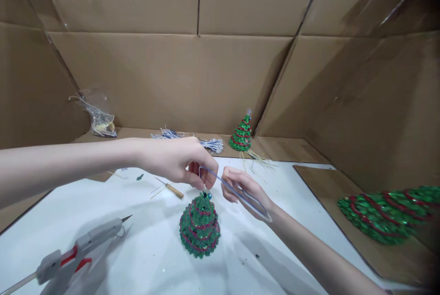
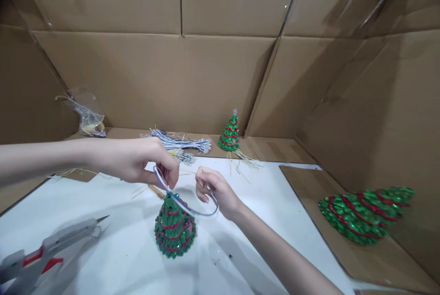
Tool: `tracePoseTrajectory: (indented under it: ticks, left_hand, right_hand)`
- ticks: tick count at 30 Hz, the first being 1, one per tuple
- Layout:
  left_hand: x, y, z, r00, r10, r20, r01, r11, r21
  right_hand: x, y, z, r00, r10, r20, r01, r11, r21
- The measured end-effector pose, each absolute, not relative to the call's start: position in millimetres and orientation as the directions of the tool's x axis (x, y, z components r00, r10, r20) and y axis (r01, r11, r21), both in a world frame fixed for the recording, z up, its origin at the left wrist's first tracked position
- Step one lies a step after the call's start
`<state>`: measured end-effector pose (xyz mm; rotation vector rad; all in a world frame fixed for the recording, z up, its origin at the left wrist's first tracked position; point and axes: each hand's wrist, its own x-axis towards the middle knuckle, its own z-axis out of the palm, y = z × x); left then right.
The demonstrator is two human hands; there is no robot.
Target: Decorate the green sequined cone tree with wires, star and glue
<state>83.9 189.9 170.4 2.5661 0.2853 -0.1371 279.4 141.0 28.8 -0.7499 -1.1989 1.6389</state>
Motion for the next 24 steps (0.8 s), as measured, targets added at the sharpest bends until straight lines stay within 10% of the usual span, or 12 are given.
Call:
tracePoseTrajectory:
  ticks: [24]
  left_hand:
    - [69.9, 169.3, 155.1, 0.986, 0.161, 0.036, 0.143, -0.942, 0.304]
  right_hand:
    - [268.7, 122.2, 45.8, -0.583, 0.787, 0.199, 0.270, 0.420, -0.866]
